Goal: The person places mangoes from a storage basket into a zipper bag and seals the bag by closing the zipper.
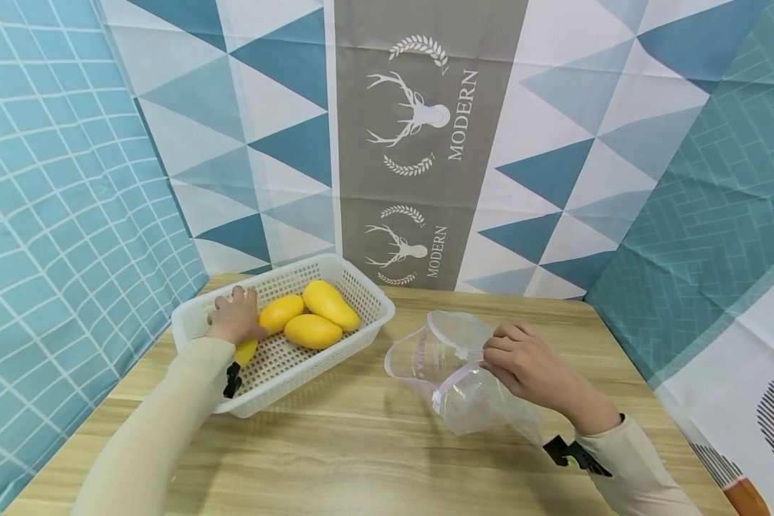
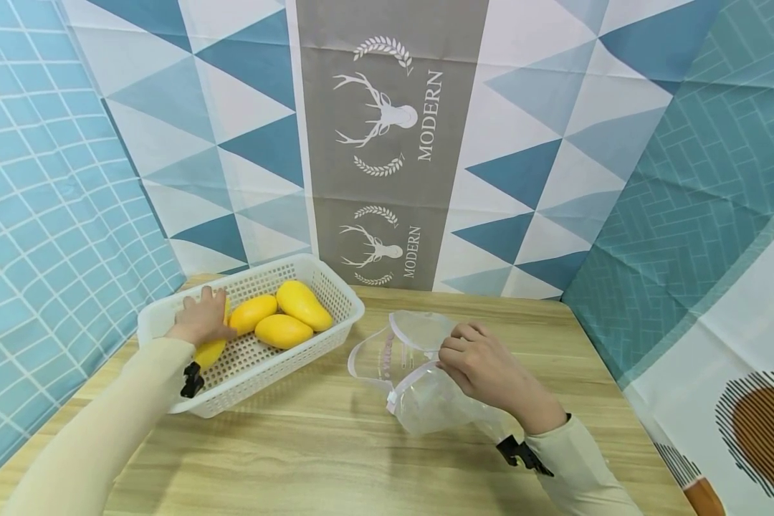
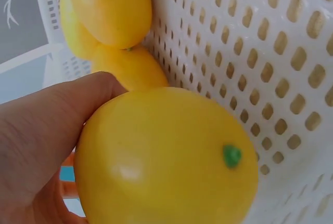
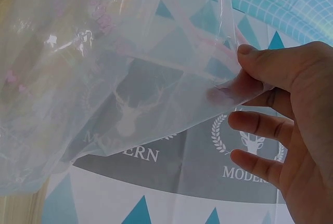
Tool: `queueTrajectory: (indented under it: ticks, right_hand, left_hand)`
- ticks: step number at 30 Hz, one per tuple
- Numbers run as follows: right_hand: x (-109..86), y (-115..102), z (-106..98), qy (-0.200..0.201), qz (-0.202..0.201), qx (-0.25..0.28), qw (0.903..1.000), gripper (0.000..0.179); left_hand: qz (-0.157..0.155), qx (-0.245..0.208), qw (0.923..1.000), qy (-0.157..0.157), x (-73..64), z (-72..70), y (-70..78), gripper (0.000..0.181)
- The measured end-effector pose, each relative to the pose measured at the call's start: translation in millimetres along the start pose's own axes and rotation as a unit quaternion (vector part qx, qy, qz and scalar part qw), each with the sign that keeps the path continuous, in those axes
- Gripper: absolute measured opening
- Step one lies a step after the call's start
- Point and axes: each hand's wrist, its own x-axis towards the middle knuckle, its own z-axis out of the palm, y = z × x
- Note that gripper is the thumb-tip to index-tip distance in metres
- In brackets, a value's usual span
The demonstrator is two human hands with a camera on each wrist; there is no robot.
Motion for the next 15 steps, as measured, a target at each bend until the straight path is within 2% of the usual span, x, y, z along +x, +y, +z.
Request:
queueTrajectory:
  ticks: [7,15]
  right_hand:
    - [0.5,0,0,0.001,-0.001,0.0,1.0,0.044]
    - [0.7,1,2,0.001,0.0,0.0,1.0,0.044]
  left_hand:
    - [0.031,0.021,0.9967,0.072,7.5,-1.9,-4.4,0.089]
    - [0.056,0.02,0.993,0.102,7.2,-11.6,4.8,0.09]
